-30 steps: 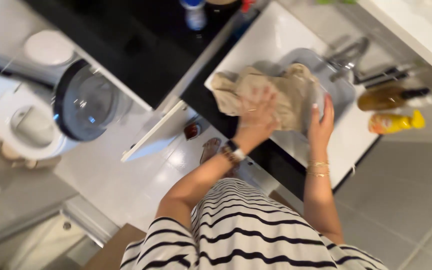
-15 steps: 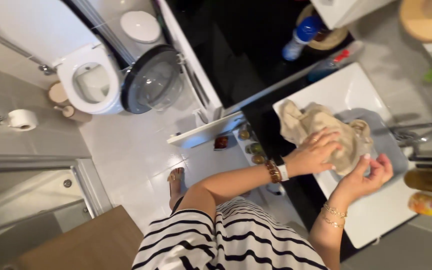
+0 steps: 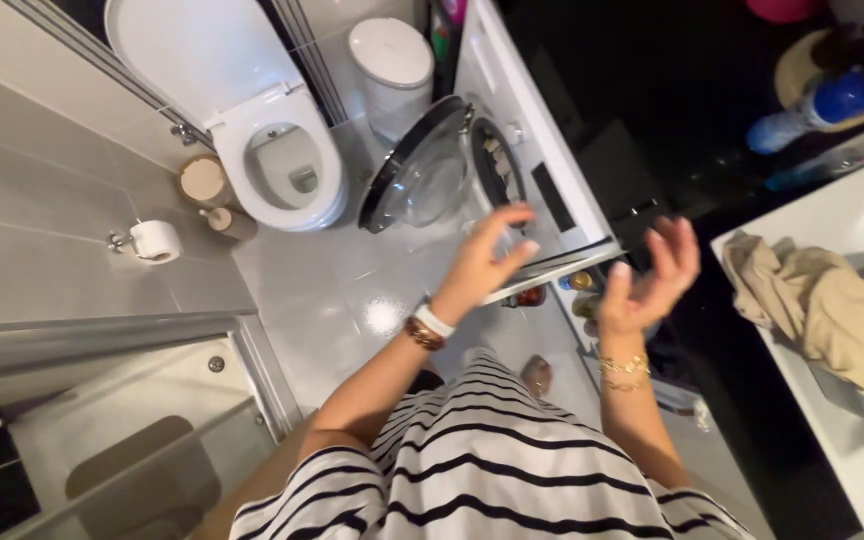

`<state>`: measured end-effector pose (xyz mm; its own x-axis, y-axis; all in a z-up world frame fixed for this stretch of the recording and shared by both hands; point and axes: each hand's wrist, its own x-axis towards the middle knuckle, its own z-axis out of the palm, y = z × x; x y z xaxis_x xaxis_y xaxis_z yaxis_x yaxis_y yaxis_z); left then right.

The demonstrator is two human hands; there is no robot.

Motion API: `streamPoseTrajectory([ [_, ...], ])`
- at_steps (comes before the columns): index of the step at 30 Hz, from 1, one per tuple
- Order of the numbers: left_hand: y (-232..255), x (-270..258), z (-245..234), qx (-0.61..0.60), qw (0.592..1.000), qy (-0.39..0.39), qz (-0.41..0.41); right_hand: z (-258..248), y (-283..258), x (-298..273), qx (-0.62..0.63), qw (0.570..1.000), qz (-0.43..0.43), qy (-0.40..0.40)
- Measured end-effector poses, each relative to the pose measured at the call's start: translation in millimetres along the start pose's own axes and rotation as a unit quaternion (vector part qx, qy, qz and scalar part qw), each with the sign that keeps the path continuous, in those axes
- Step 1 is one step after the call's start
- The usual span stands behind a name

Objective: Hand washing a garment in a sink basin and then loading it into a washing machine with detergent and powder.

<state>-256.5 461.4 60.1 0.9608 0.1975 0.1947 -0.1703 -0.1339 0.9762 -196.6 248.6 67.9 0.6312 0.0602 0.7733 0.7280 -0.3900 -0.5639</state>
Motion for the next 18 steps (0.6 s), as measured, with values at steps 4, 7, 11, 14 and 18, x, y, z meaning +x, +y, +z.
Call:
streamPoseTrajectory([
  [4, -21.0, 1.5, -96.9, 0.016, 0.997, 0.069, 0.037, 76.3, -26.0, 6.9, 0.038, 0.998, 0.028, -0.042],
  [7, -32.1, -0.4, -144.2, 0.036, 0.992, 0.116, -0.035, 115.5, -32.0, 15.9, 0.064, 0.996, 0.016, -0.065],
  [11, -51.5, -7.6, -173.3, -0.013, 0.981, 0.169, -0.093, 155.5, -27.0, 25.2, 0.098, 0.984, 0.068, -0.132],
  [14, -56.2, -3.6, -177.2, 0.006, 0.975, 0.192, -0.115, 181.2, -23.4, 32.0, 0.139, 0.973, 0.102, -0.154],
  [18, -76.2, 26.3, -175.6, 0.066, 0.981, 0.18, -0.019, 230.9, -4.3, 26.7, 0.197, 0.953, 0.144, -0.178],
])
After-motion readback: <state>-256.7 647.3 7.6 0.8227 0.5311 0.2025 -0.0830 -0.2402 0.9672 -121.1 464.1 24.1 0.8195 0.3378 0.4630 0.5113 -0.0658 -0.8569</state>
